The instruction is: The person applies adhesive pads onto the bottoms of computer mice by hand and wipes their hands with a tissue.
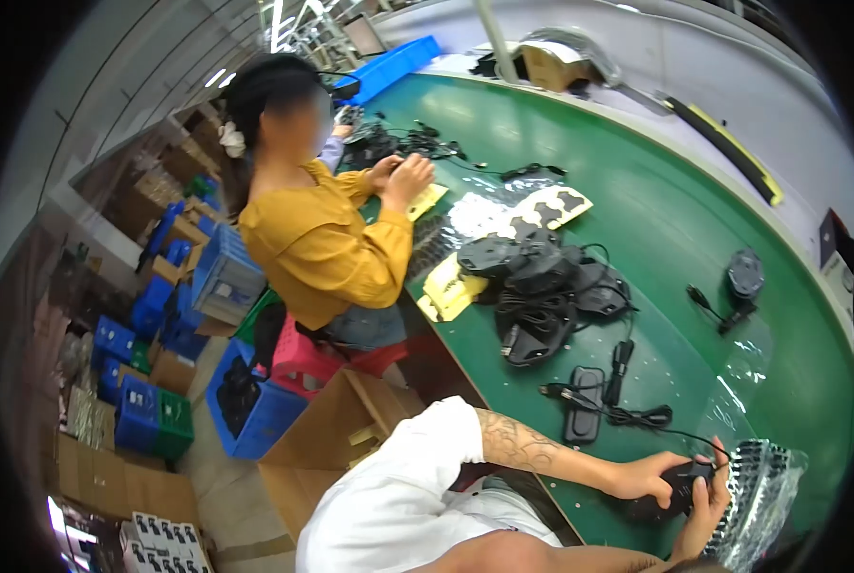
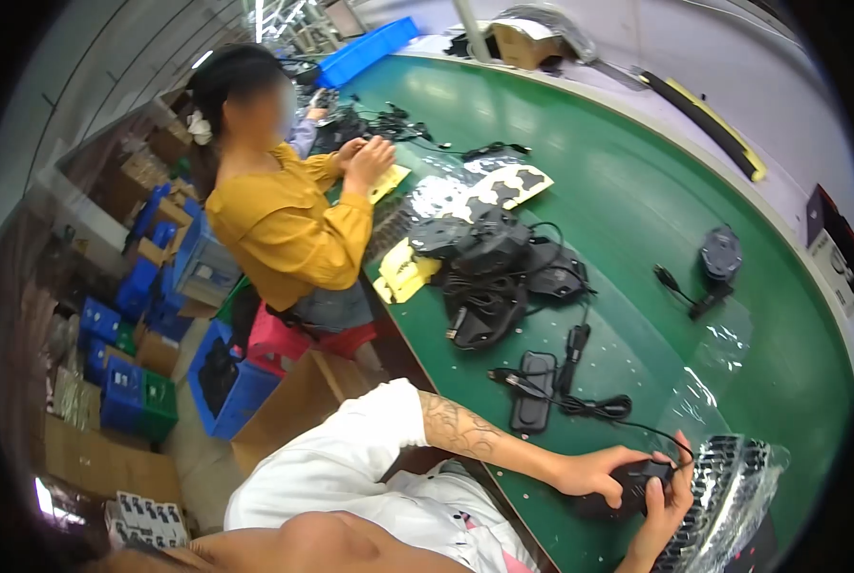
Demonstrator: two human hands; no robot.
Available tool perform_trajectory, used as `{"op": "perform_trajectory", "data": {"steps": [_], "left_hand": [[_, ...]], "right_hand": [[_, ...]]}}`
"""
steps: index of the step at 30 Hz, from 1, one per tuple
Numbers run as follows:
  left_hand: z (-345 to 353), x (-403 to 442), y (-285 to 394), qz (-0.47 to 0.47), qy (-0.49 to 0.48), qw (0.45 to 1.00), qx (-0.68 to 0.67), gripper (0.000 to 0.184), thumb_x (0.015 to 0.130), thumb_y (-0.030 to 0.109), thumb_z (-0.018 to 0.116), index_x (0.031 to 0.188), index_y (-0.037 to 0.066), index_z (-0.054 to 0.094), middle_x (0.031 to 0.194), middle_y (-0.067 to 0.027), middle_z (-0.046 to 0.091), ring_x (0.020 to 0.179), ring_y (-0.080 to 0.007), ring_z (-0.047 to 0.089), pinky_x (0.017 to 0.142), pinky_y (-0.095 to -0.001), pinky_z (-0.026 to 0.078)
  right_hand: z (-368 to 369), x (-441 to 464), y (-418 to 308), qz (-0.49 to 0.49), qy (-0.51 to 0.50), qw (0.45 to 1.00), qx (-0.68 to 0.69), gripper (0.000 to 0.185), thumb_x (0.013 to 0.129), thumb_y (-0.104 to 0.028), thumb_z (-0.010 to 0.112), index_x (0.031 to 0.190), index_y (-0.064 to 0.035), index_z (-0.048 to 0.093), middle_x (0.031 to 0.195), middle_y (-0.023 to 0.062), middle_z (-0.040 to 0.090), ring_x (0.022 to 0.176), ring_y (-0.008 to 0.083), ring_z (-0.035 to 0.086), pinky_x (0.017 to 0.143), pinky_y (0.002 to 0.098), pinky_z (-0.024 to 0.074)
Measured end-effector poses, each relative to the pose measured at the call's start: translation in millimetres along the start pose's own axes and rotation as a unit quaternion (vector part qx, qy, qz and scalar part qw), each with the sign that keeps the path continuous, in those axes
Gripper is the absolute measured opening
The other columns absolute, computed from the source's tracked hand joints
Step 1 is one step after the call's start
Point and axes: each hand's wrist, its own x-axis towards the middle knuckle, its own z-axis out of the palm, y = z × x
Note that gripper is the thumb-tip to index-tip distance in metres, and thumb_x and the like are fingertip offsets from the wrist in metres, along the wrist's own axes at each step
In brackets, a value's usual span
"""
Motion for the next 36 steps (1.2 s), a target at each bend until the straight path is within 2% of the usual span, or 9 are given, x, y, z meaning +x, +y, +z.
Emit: {"op": "perform_trajectory", "data": {"steps": [6, 8, 10, 11, 15, 20, 25, 30, 36], "left_hand": [[-2.0, 4.9, -0.8, -0.043, -0.007, 0.999, -0.032, 0.071, 0.066, 0.004, 0.056, 0.136, -0.004, 0.042, 0.093, -0.0092, 0.062, 0.072, -0.0133, 0.053, 0.065, -0.0217, 0.043], [-1.4, 4.1, 1.2, -0.044, 0.038, 0.997, -0.04, 0.072, 0.067, 0.003, 0.056, 0.136, -0.004, 0.041, 0.095, -0.0094, 0.061, 0.073, -0.0129, 0.053, 0.066, -0.0214, 0.044], [-2.7, 1.4, 6.5, -0.044, 0.087, 0.994, -0.044, 0.072, 0.067, 0.002, 0.056, 0.137, -0.005, 0.039, 0.097, -0.0096, 0.061, 0.074, -0.0124, 0.053, 0.067, -0.021, 0.044], [-2.8, 0.8, 11.9, -0.043, 0.089, 0.994, -0.042, 0.072, 0.067, 0.002, 0.056, 0.137, -0.005, 0.039, 0.097, -0.0096, 0.061, 0.074, -0.0124, 0.053, 0.067, -0.021, 0.044], [2.9, -2.6, 34.0, 0.002, 0.126, 0.987, -0.103, 0.073, 0.069, 0.001, 0.057, 0.139, -0.004, 0.038, 0.101, -0.0096, 0.06, 0.077, -0.0123, 0.053, 0.069, -0.021, 0.045], [-18.4, 9.6, 2.6, 0.029, 0.049, 0.998, -0.013, 0.077, 0.07, 0.002, 0.059, 0.142, -0.002, 0.033, 0.106, -0.0092, 0.059, 0.079, -0.012, 0.054, 0.07, -0.0213, 0.045], [-17.1, 9.4, 3.5, 0.009, 0.031, 0.998, -0.048, 0.079, 0.069, 0.001, 0.059, 0.143, 0.0, 0.033, 0.106, -0.0079, 0.059, 0.079, -0.0115, 0.053, 0.069, -0.0217, 0.045], [-12.1, 5.2, 7.4, 0.009, 0.056, 0.998, -0.031, 0.075, 0.068, 0.001, 0.058, 0.14, -0.001, 0.038, 0.102, -0.0065, 0.06, 0.077, -0.012, 0.052, 0.068, -0.0225, 0.045], [-11.5, 6.2, 7.4, 0.04, 0.053, 0.998, -0.009, 0.07, 0.067, 0.003, 0.059, 0.135, -0.002, 0.042, 0.1, -0.0068, 0.06, 0.079, -0.0134, 0.052, 0.069, -0.0233, 0.044]], "right_hand": [[0.4, -1.0, 8.0, -0.059, 0.064, 0.995, -0.047, 0.026, 0.086, -0.014, 0.056, 0.103, 0.0041, 0.062, 0.141, 0.016, 0.044, 0.121, 0.0267, 0.047, 0.1, 0.036, 0.0377], [-10.3, -1.8, 7.2, -0.111, 0.131, 0.968, -0.184, 0.027, 0.088, -0.011, 0.053, 0.11, 0.0025, 0.061, 0.135, 0.0139, 0.049, 0.114, 0.0257, 0.05, 0.098, 0.0345, 0.0391], [-19.2, -0.1, 9.0, -0.164, 0.19, 0.917, -0.312, 0.029, 0.091, -0.008, 0.051, 0.117, 0.0009, 0.06, 0.129, 0.0117, 0.054, 0.107, 0.0248, 0.054, 0.096, 0.033, 0.0405], [-23.4, 1.5, 12.2, -0.165, 0.189, 0.917, -0.31, 0.029, 0.091, -0.008, 0.051, 0.117, 0.0009, 0.06, 0.129, 0.0117, 0.054, 0.107, 0.0248, 0.054, 0.096, 0.033, 0.0405], [-40.3, 3.3, 27.1, -0.139, 0.079, 0.931, -0.329, 0.028, 0.09, -0.005, 0.053, 0.115, 0.0001, 0.062, 0.116, 0.0123, 0.058, 0.101, 0.0268, 0.055, 0.093, 0.0343, 0.0416], [-29.1, 5.7, 32.8, -0.144, 0.093, 0.916, -0.363, 0.028, 0.089, -0.006, 0.055, 0.115, 0.0009, 0.063, 0.109, 0.0131, 0.059, 0.098, 0.0266, 0.056, 0.091, 0.0351, 0.0434], [-42.6, 5.7, 48.2, -0.147, 0.111, 0.909, -0.374, 0.029, 0.09, -0.006, 0.054, 0.117, 0.001, 0.062, 0.111, 0.014, 0.059, 0.098, 0.0268, 0.057, 0.089, 0.0346, 0.0446], [-27.5, 5.9, 33.1, -0.122, 0.107, 0.915, -0.369, 0.029, 0.092, -0.007, 0.052, 0.118, 0.0009, 0.062, 0.114, 0.0145, 0.059, 0.102, 0.0273, 0.057, 0.09, 0.0343, 0.045], [-23.3, 5.3, 28.2, -0.142, 0.106, 0.913, -0.367, 0.029, 0.093, -0.008, 0.051, 0.119, 0.0009, 0.062, 0.116, 0.0143, 0.059, 0.105, 0.0275, 0.057, 0.092, 0.0341, 0.0446]]}}
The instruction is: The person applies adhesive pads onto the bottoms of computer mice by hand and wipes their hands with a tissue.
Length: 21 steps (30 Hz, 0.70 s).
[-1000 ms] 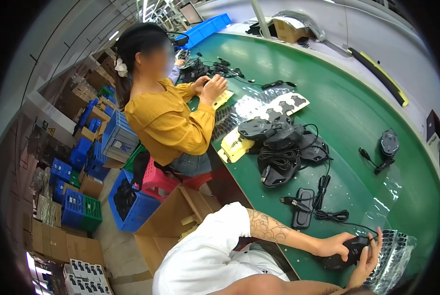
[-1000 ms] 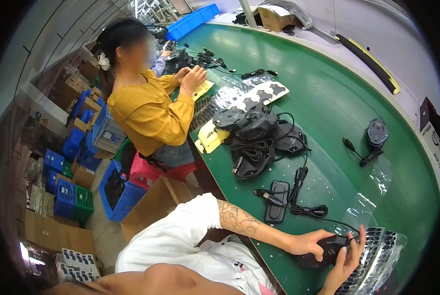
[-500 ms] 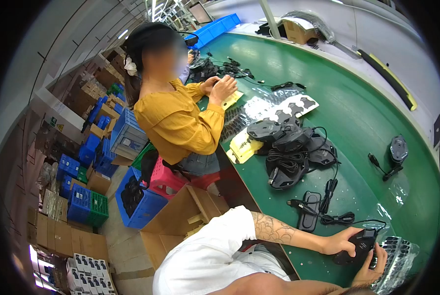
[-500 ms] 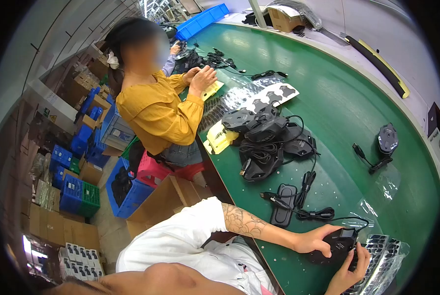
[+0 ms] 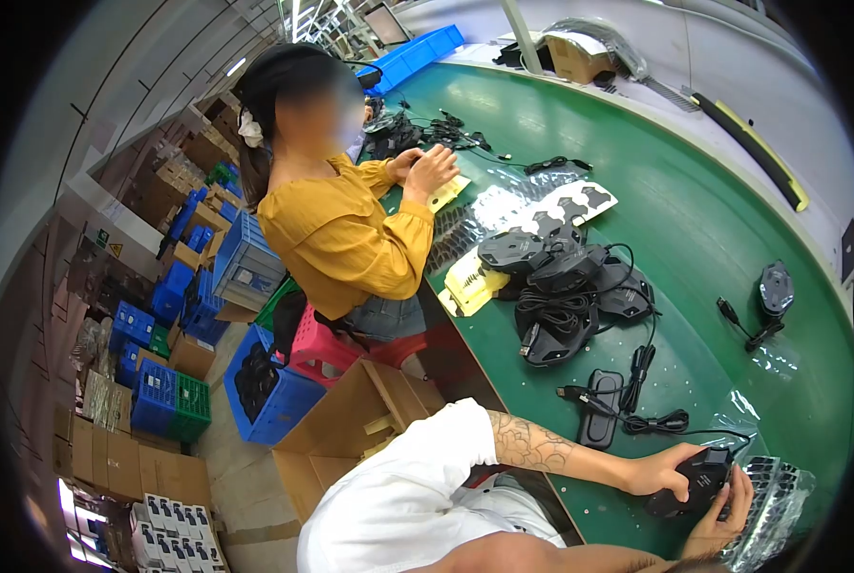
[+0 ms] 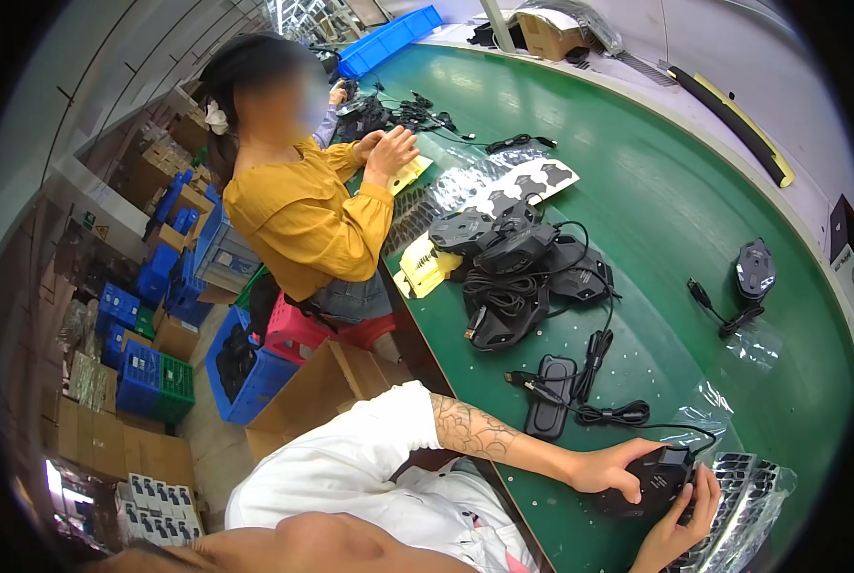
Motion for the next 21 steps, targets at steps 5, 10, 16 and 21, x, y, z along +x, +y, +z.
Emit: {"op": "perform_trajectory", "data": {"steps": [5, 10, 16, 21], "left_hand": [[-2.7, 1.7, -0.3, -0.022, -0.027, 0.999, -0.023, 0.068, 0.064, 0.005, 0.062, 0.13, -0.003, 0.046, 0.097, -0.0082, 0.061, 0.08, -0.0151, 0.052, 0.07, -0.0238, 0.044], [0.7, 1.2, 12.2, -0.02, -0.037, 0.997, 0.06, 0.067, 0.06, 0.005, 0.063, 0.125, -0.003, 0.049, 0.093, -0.0087, 0.062, 0.079, -0.0165, 0.051, 0.07, -0.0254, 0.043], [-8.8, 6.4, -9.2, 0.05, -0.043, 0.989, 0.132, 0.066, 0.057, 0.007, 0.064, 0.121, -0.004, 0.051, 0.093, -0.0083, 0.063, 0.077, -0.019, 0.052, 0.071, -0.0279, 0.043], [-7.3, 4.4, -4.3, 0.072, -0.024, 0.987, 0.142, 0.065, 0.056, 0.008, 0.068, 0.119, -0.003, 0.054, 0.107, -0.0077, 0.064, 0.089, -0.0197, 0.055, 0.086, -0.0291, 0.044]], "right_hand": [[3.0, -1.7, 1.0, 0.018, 0.026, 0.999, 0.021, 0.029, 0.093, -0.008, 0.051, 0.118, 0.0007, 0.062, 0.117, 0.0142, 0.059, 0.105, 0.0272, 0.057, 0.092, 0.0342, 0.0445], [4.4, -3.8, 15.0, -0.013, 0.052, 0.999, 0.005, 0.025, 0.091, -0.006, 0.052, 0.112, 0.0008, 0.064, 0.114, 0.0141, 0.061, 0.103, 0.0266, 0.058, 0.091, 0.0341, 0.045], [2.0, -2.4, 1.5, -0.04, 0.067, 0.996, 0.042, 0.018, 0.087, -0.001, 0.054, 0.1, 0.0015, 0.065, 0.101, 0.013, 0.063, 0.092, 0.0252, 0.058, 0.086, 0.0341, 0.0462], [-6.3, 2.4, -27.5, 0.021, 0.044, 0.999, 0.006, 0.014, 0.081, 0.0, 0.062, 0.094, -0.0017, 0.068, 0.095, 0.0103, 0.062, 0.088, 0.0256, 0.059, 0.082, 0.0339, 0.047]]}}
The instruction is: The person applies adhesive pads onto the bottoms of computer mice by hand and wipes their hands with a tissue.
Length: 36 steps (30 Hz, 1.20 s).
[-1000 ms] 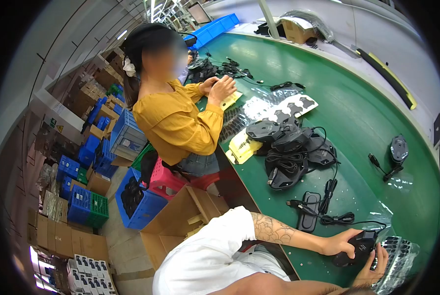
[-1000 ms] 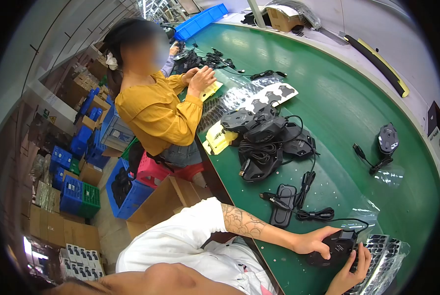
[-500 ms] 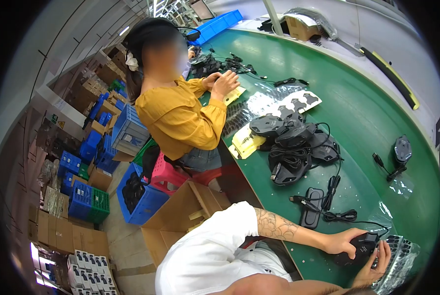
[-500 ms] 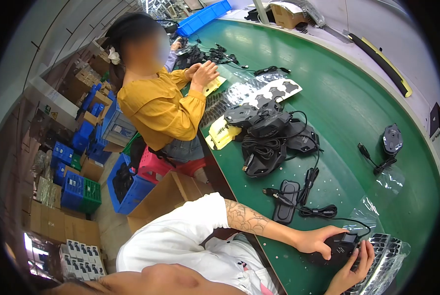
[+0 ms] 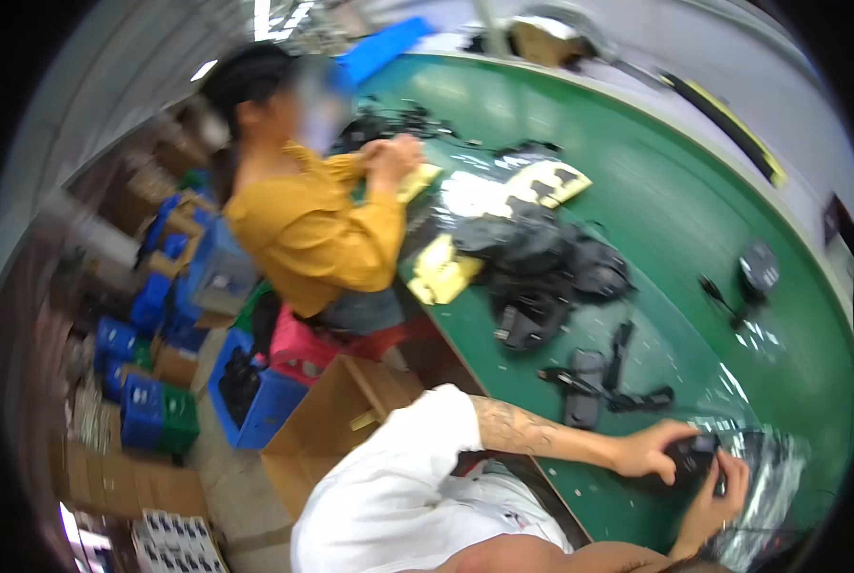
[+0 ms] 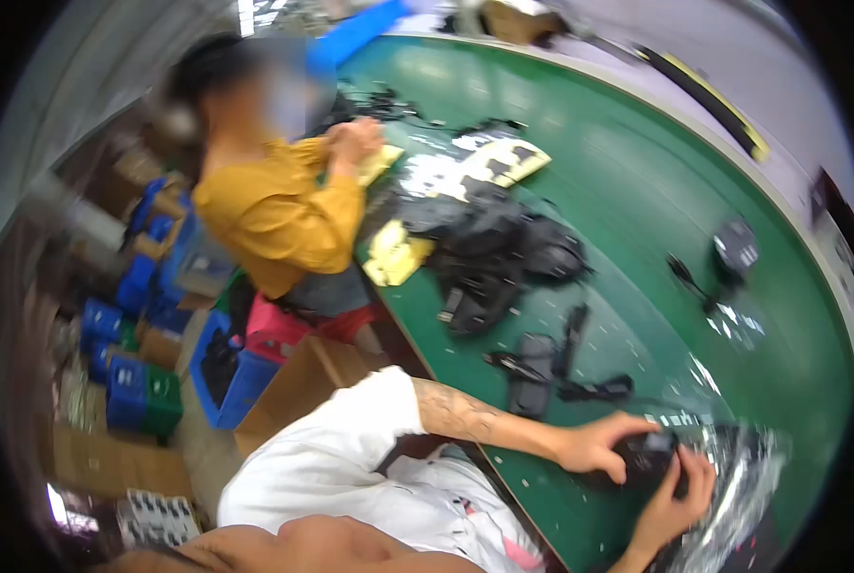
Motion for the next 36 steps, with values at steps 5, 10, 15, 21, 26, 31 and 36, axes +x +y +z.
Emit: {"op": "perform_trajectory", "data": {"steps": [5, 10, 15, 21, 26, 31, 36], "left_hand": [[-3.4, -4.5, 12.9, -0.106, 0.004, 0.977, -0.187, 0.055, 0.062, 0.003, 0.065, 0.116, -0.002, 0.057, 0.101, -0.0084, 0.067, 0.084, -0.0158, 0.06, 0.079, -0.0268, 0.049], [0.8, -1.9, 23.6, -0.131, -0.041, 0.954, -0.265, 0.062, 0.067, 0.0, 0.058, 0.128, -0.002, 0.048, 0.119, -0.0167, 0.062, 0.099, -0.0248, 0.064, 0.088, -0.0328, 0.05], [-2.1, -3.1, 27.8, -0.119, -0.038, 0.96, -0.252, 0.068, 0.064, -0.002, 0.057, 0.131, -0.003, 0.046, 0.13, -0.0172, 0.055, 0.106, -0.031, 0.063, 0.092, -0.0368, 0.051], [-1.2, -5.6, 30.1, -0.086, -0.024, 0.978, -0.19, 0.064, 0.066, -0.001, 0.059, 0.129, -0.002, 0.047, 0.108, -0.0125, 0.066, 0.09, -0.0173, 0.063, 0.083, -0.0268, 0.049], [-5.2, -8.2, -8.3, -0.085, -0.028, 0.979, -0.181, 0.073, 0.064, -0.002, 0.059, 0.136, -0.001, 0.042, 0.116, -0.013, 0.063, 0.097, -0.0204, 0.061, 0.086, -0.0296, 0.049], [-2.9, -10.6, 13.1, -0.137, 0.012, 0.981, -0.138, 0.08, 0.064, -0.001, 0.061, 0.141, -0.003, 0.036, 0.124, -0.0141, 0.054, 0.102, -0.0199, 0.055, 0.088, -0.0278, 0.047], [6.8, -8.3, -8.6, -0.094, 0.036, 0.985, -0.138, 0.076, 0.062, 0.001, 0.061, 0.136, -0.003, 0.04, 0.112, -0.0116, 0.058, 0.091, -0.0189, 0.053, 0.079, -0.0267, 0.046]], "right_hand": [[3.2, 4.8, -22.8, 0.075, 0.04, 0.995, 0.057, 0.022, 0.077, -0.001, 0.07, 0.099, -0.0029, 0.071, 0.097, 0.008, 0.064, 0.085, 0.0212, 0.06, 0.077, 0.0307, 0.0487], [1.0, 3.1, -8.3, -0.001, 0.044, 0.997, 0.065, 0.022, 0.076, 0.002, 0.07, 0.097, -0.0032, 0.072, 0.097, 0.0065, 0.064, 0.08, 0.0189, 0.06, 0.072, 0.0273, 0.0484], [-1.5, 4.8, -12.9, -0.016, 0.062, 0.996, 0.055, 0.017, 0.076, 0.003, 0.068, 0.093, 0.0006, 0.071, 0.09, 0.007, 0.065, 0.075, 0.0173, 0.058, 0.069, 0.0257, 0.0466], [-0.7, 2.0, -21.6, 0.036, 0.05, 0.998, 0.029, 0.013, 0.077, 0.001, 0.068, 0.089, -0.0004, 0.072, 0.084, 0.0071, 0.065, 0.074, 0.0178, 0.058, 0.07, 0.0266, 0.0468], [-0.4, 2.7, -25.7, 0.031, 0.022, 0.999, 0.003, 0.009, 0.081, -0.002, 0.066, 0.089, -0.0006, 0.072, 0.081, 0.0073, 0.064, 0.072, 0.0182, 0.057, 0.067, 0.028, 0.0458], [1.1, -3.6, -1.5, 0.02, -0.012, 0.999, 0.027, 0.008, 0.085, -0.005, 0.062, 0.088, 0.0013, 0.066, 0.082, 0.0077, 0.061, 0.072, 0.0195, 0.054, 0.069, 0.028, 0.0437], [1.4, -3.6, 16.3, -0.006, 0.007, 1.0, 0.015, 0.007, 0.086, -0.008, 0.06, 0.087, -0.0012, 0.062, 0.082, 0.0058, 0.059, 0.072, 0.0172, 0.051, 0.068, 0.0269, 0.0417]]}}
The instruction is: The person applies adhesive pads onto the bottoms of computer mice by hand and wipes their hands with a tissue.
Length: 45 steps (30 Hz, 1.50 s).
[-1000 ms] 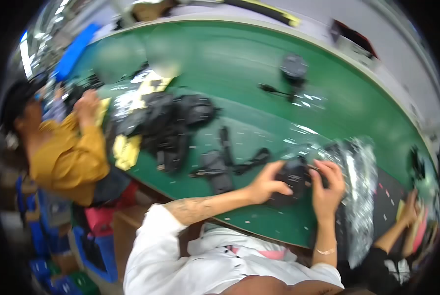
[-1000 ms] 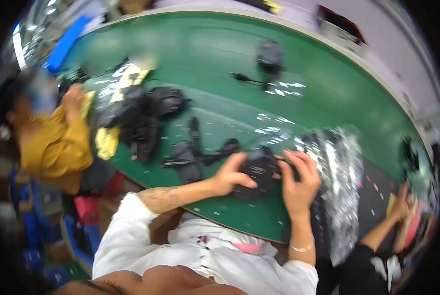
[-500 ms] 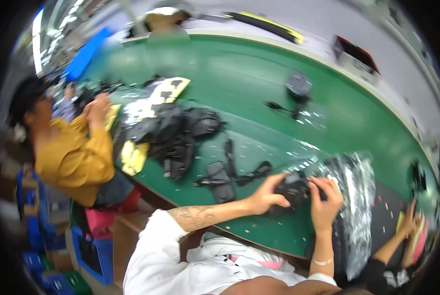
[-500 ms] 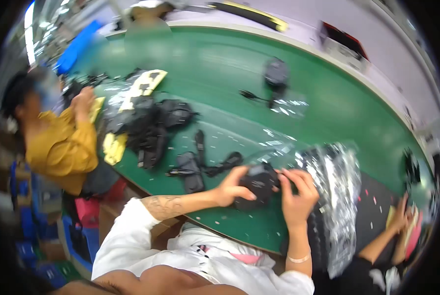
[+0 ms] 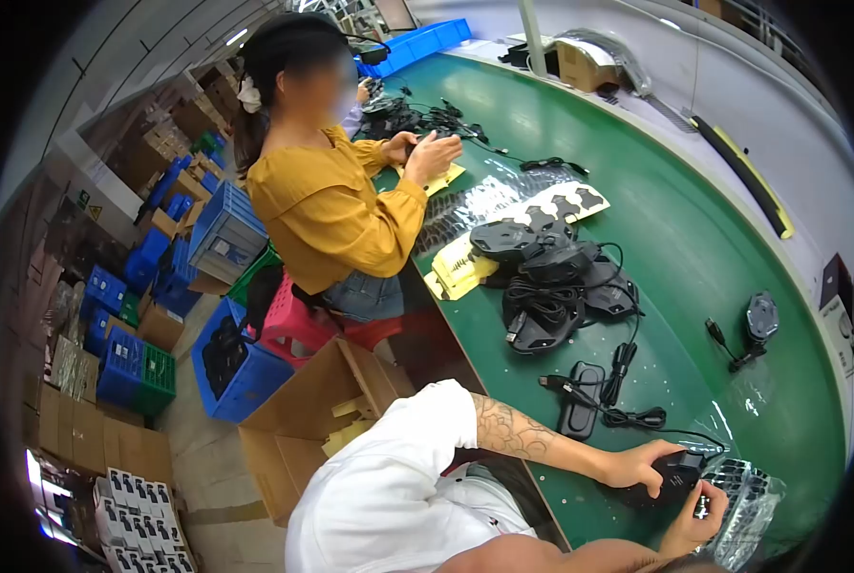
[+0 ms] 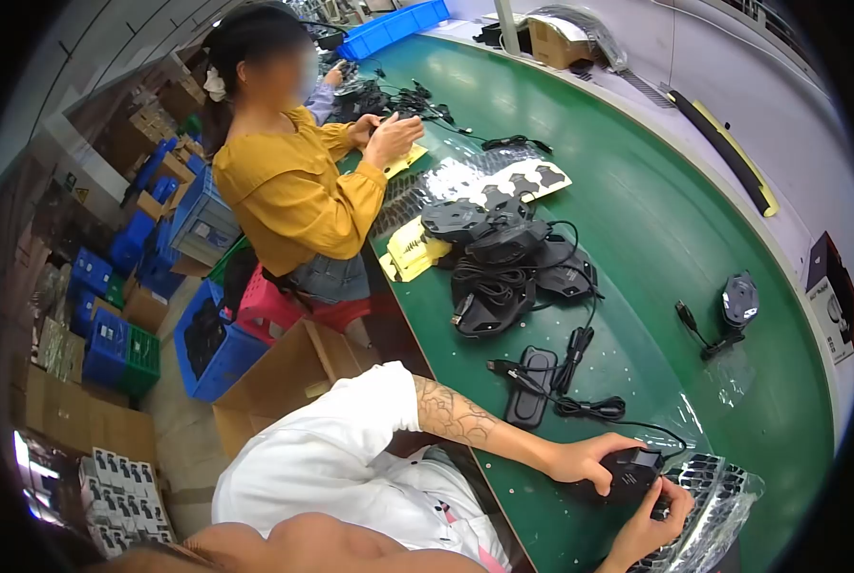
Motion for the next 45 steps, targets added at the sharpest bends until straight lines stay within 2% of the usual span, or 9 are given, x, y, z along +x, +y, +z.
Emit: {"op": "perform_trajectory", "data": {"steps": [3, 7, 12, 18, 22, 27, 33, 37, 45], "left_hand": [[0.9, 0.0, -0.7, 0.018, 0.023, 1.0, 0.009, 0.071, 0.06, 0.003, 0.061, 0.129, -0.003, 0.046, 0.105, -0.0097, 0.06, 0.085, -0.0181, 0.052, 0.074, -0.0261, 0.045], [1.2, 4.7, 19.6, 0.07, -0.066, 0.989, 0.109, 0.054, 0.055, 0.006, 0.06, 0.108, -0.001, 0.054, 0.087, -0.0056, 0.06, 0.071, -0.0185, 0.046, 0.063, -0.0267, 0.04], [6.6, 8.9, 14.1, 0.102, -0.031, 0.988, 0.111, 0.044, 0.051, 0.008, 0.06, 0.093, 0.0, 0.052, 0.077, -0.0043, 0.058, 0.064, -0.0204, 0.042, 0.059, -0.0286, 0.037], [6.8, 7.7, 17.2, 0.106, -0.018, 0.986, 0.131, 0.044, 0.051, 0.008, 0.06, 0.093, -0.001, 0.052, 0.077, -0.0058, 0.058, 0.064, -0.0216, 0.042, 0.059, -0.0299, 0.038], [7.1, 10.4, 13.1, 0.11, -0.023, 0.987, 0.119, 0.044, 0.05, 0.008, 0.06, 0.093, -0.002, 0.052, 0.076, -0.0063, 0.057, 0.064, -0.0218, 0.042, 0.06, -0.0299, 0.038], [7.4, 12.1, 12.2, 0.123, -0.014, 0.984, 0.129, 0.044, 0.05, 0.007, 0.06, 0.092, -0.002, 0.052, 0.077, -0.0066, 0.058, 0.064, -0.0221, 0.042, 0.059, -0.0303, 0.037], [6.8, 12.2, 14.3, 0.114, -0.009, 0.984, 0.14, 0.043, 0.05, 0.008, 0.06, 0.091, -0.002, 0.052, 0.078, -0.0065, 0.059, 0.065, -0.0213, 0.043, 0.06, -0.0292, 0.038], [6.8, 13.4, 14.2, 0.089, 0.003, 0.993, 0.073, 0.046, 0.051, 0.006, 0.06, 0.096, -0.002, 0.054, 0.08, -0.0049, 0.059, 0.067, -0.0184, 0.045, 0.062, -0.0269, 0.04], [4.1, 3.7, 22.8, -0.013, 0.061, 0.991, -0.115, 0.05, 0.067, 0.007, 0.057, 0.116, -0.001, 0.057, 0.099, -0.0097, 0.067, 0.082, -0.0162, 0.06, 0.075, -0.0241, 0.048]], "right_hand": [[-1.1, -0.2, 2.8, -0.057, 0.021, 0.997, -0.048, 0.009, 0.087, -0.012, 0.06, 0.089, -0.0029, 0.062, 0.082, 0.0047, 0.06, 0.072, 0.0158, 0.05, 0.067, 0.0266, 0.0411], [-1.9, -2.3, 1.1, 0.058, -0.021, 0.998, -0.007, 0.009, 0.087, -0.013, 0.061, 0.087, -0.0043, 0.062, 0.078, 0.0035, 0.059, 0.071, 0.0152, 0.05, 0.067, 0.0257, 0.041], [3.0, -2.4, 3.8, 0.129, -0.01, 0.991, -0.018, 0.008, 0.087, -0.014, 0.062, 0.085, -0.0058, 0.061, 0.075, 0.0023, 0.058, 0.068, 0.0127, 0.05, 0.065, 0.0231, 0.04], [12.3, -4.9, 14.4, 0.21, 0.005, 0.976, 0.059, 0.009, 0.089, -0.013, 0.061, 0.084, -0.0056, 0.06, 0.075, 0.002, 0.058, 0.068, 0.01, 0.05, 0.065, 0.021, 0.0408], [7.0, 0.9, 11.0, 0.259, -0.018, 0.966, 0.012, 0.013, 0.09, -0.015, 0.066, 0.095, -0.0036, 0.069, 0.086, 0.0101, 0.068, 0.078, 0.0188, 0.062, 0.07, 0.0279, 0.0508], [11.0, -4.5, 40.0, 0.191, 0.009, 0.969, 0.159, 0.017, 0.089, -0.02, 0.069, 0.093, -0.0034, 0.068, 0.082, 0.0084, 0.065, 0.073, 0.0168, 0.057, 0.07, 0.0261, 0.049], [8.3, -3.4, 33.3, 0.205, -0.015, 0.973, 0.109, 0.016, 0.092, -0.021, 0.065, 0.093, -0.0045, 0.068, 0.085, 0.0094, 0.067, 0.078, 0.0187, 0.06, 0.072, 0.0268, 0.0505], [13.0, -8.8, 43.5, 0.15, -0.018, 0.973, 0.177, 0.01, 0.091, -0.012, 0.06, 0.084, -0.0046, 0.06, 0.078, 0.0035, 0.06, 0.07, 0.0088, 0.051, 0.067, 0.0199, 0.0426], [0.3, -3.3, -27.3, 0.158, 0.013, 0.949, 0.272, 0.003, 0.084, 0.002, 0.061, 0.087, 0.0021, 0.06, 0.105, 0.0154, 0.067, 0.088, 0.0212, 0.063, 0.082, 0.0291, 0.0507]]}}
